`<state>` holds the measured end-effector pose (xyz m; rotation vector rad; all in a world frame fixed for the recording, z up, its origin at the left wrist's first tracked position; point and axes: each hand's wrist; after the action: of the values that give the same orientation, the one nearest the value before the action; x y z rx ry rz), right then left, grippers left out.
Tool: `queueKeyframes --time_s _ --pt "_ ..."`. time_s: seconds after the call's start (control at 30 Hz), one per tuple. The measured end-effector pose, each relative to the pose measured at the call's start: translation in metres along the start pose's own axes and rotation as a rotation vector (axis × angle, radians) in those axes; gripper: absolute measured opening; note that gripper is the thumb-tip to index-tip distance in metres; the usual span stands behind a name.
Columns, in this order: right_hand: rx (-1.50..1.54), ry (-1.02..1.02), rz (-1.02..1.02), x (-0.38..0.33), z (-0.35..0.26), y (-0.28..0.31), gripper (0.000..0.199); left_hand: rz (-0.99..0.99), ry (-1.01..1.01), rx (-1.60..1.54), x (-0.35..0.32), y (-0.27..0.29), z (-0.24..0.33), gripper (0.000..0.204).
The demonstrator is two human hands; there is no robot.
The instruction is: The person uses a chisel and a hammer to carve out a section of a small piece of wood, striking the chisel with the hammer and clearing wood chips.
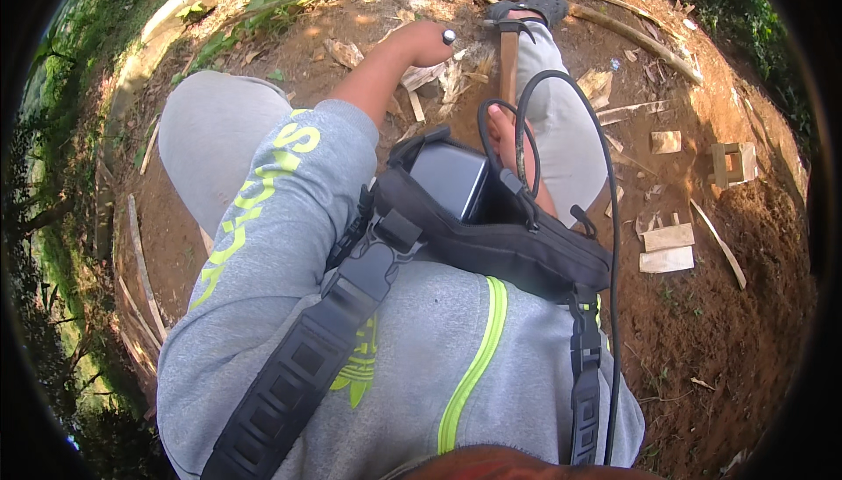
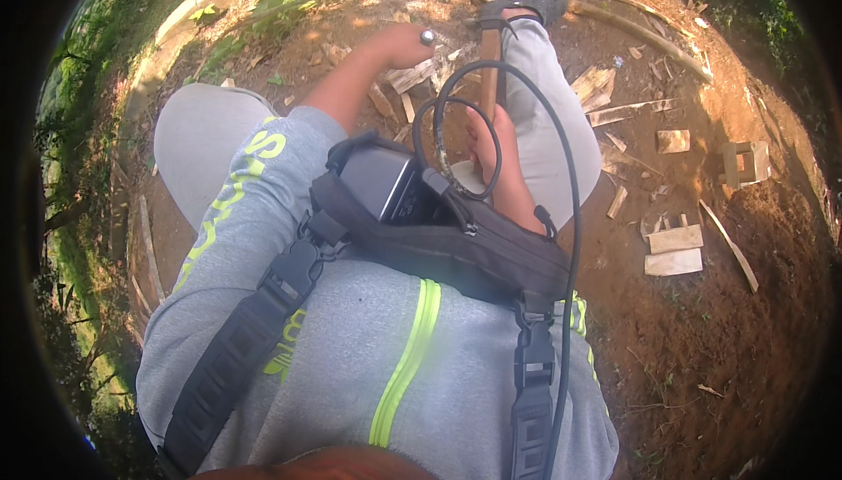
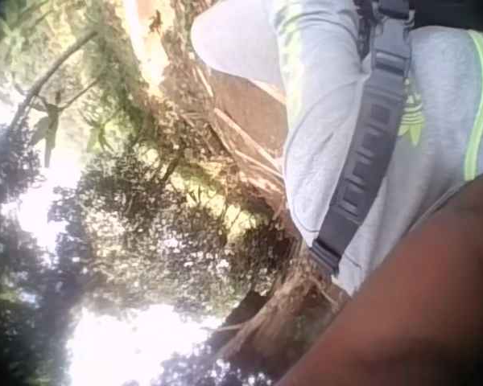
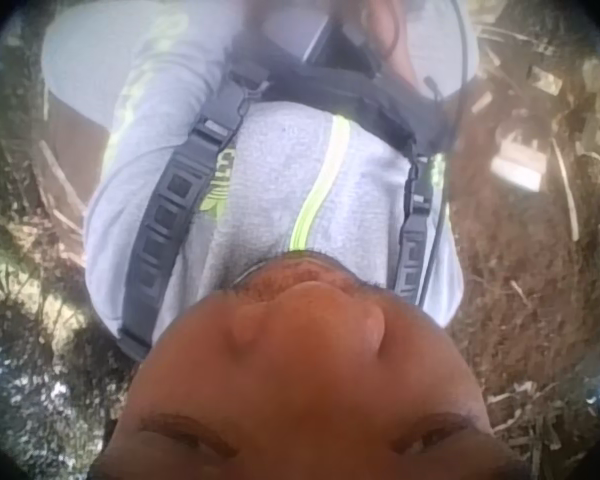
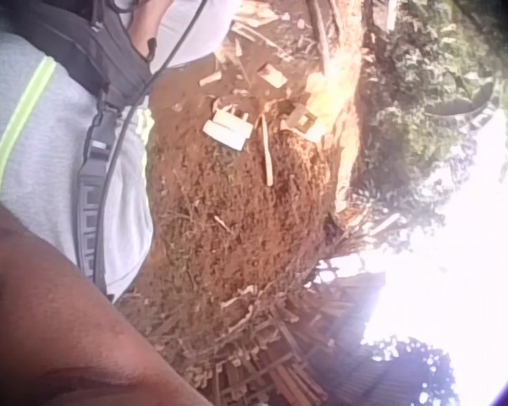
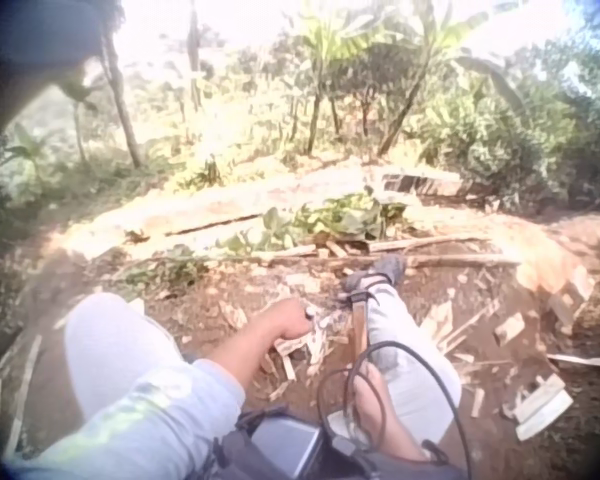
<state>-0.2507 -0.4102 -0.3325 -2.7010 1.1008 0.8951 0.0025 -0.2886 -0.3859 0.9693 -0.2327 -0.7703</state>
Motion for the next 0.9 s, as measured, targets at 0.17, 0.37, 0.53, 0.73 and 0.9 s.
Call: queueKeyframes --time_s 0.17,0.37,0.53,0.73,0.9 --pt "-0.042 0.059 0.027 -0.003 -0.010 -0.002 0.020 -0.022 0.000 0.013 -0.001 -0.005 0.007 0.040" --pt "-0.263 0.516 0.092 0.034 -0.038 -0.031 0.033 -0.084 -0.025 0.034 -0.009 -0.006 0.010 0.039" --pt "-0.388 0.654 0.078 0.060 -0.044 -0.058 0.042 -0.018 -0.082 0.049 -0.029 -0.004 0.016 0.042" --pt "-0.443 0.611 0.053 0.062 -0.036 -0.066 0.032 -0.021 -0.077 0.070 -0.053 0.001 0.025 0.047" --pt "-0.412 0.634 0.035 0.071 -0.012 -0.083 0.034 -0.001 -0.006 -0.011 -0.053 -0.028 -0.006 0.037"
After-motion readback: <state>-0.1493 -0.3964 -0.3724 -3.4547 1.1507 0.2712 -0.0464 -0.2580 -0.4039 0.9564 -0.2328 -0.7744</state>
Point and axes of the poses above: each hand's wrist, its own x-axis towards the middle knuckle, its own y-axis out of the back of the hand, z = x × y, and after that the axes turned 15 degrees about z, right-handed
